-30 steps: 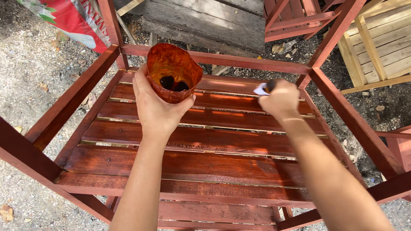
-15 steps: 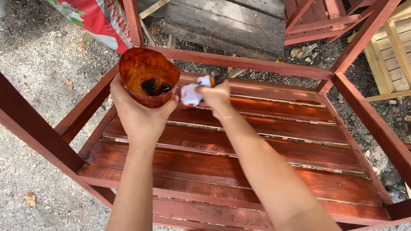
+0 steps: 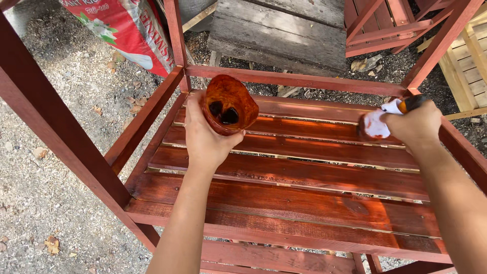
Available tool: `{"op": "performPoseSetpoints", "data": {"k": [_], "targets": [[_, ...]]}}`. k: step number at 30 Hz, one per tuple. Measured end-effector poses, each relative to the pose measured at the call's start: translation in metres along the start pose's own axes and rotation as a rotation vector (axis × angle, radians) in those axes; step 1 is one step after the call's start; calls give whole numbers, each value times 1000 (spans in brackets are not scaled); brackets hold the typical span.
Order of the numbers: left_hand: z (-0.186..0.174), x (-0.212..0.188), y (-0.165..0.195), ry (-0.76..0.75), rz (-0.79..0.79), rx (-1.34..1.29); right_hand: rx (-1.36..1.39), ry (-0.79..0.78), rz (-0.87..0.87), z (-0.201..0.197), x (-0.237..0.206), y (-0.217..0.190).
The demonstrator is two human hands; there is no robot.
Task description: The person applies dark wood stain to red-painted wooden furniture. They hold a container of stain in one hand and wipe the stain onto the slats and frame of a wooden rack using a cloth wrapped around a tool handle, working across the seat, edges, and legs, then set the container and cloth on an unfinished wooden cart.
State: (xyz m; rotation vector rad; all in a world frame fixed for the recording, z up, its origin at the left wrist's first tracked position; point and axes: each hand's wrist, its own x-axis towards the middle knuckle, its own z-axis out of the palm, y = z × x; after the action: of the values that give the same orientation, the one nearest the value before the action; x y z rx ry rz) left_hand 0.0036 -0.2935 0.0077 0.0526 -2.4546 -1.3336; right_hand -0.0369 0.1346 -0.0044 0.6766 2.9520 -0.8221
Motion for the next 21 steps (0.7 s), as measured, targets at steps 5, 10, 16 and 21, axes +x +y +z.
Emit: {"op": "performPoseSetpoints", "data": {"k": [5, 10, 16, 21], "targets": [[-8, 11, 1, -70, 25, 87, 770, -165, -21, -3, -63, -121], [-17, 20, 4, -45, 122, 111, 981, -270, -169, 1, -106, -217], [-23, 22, 11, 37, 261, 147, 658, -87, -409, 55, -127, -281], [-25, 25, 2, 99, 348, 196, 597, -81, -681, 74, -140, -290]]}}
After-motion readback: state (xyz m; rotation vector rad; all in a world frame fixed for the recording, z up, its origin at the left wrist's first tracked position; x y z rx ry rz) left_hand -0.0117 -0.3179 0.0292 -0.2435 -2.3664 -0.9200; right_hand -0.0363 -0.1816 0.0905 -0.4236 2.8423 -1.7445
